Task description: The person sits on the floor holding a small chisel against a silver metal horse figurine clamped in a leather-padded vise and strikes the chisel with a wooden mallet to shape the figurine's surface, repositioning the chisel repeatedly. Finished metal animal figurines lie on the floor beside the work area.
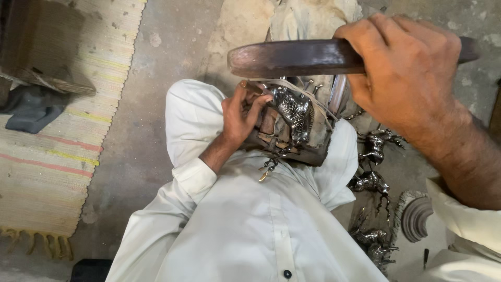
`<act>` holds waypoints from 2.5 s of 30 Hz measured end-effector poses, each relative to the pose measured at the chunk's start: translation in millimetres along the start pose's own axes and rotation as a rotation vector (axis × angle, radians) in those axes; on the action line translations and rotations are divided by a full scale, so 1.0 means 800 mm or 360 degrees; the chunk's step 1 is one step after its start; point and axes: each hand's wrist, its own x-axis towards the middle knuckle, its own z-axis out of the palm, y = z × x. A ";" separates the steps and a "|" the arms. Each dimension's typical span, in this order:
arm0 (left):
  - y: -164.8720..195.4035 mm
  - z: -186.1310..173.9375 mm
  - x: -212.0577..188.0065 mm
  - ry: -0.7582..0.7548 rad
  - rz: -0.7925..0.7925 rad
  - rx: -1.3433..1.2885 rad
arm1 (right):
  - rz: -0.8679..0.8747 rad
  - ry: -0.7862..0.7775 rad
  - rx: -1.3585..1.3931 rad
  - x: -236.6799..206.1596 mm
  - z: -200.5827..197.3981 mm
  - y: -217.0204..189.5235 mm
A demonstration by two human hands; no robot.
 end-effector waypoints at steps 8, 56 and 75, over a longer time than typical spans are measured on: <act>-0.008 -0.003 0.006 -0.0133 0.0148 0.0016 | -0.0067 -0.0338 -0.0448 0.004 -0.012 -0.020; -0.014 -0.033 0.016 -0.0415 0.0021 -0.0088 | 0.0974 -0.0631 0.0692 -0.166 0.062 -0.039; -0.014 -0.007 -0.003 -0.0109 0.0324 0.0363 | 0.0053 -0.0147 -0.0119 -0.019 -0.009 -0.042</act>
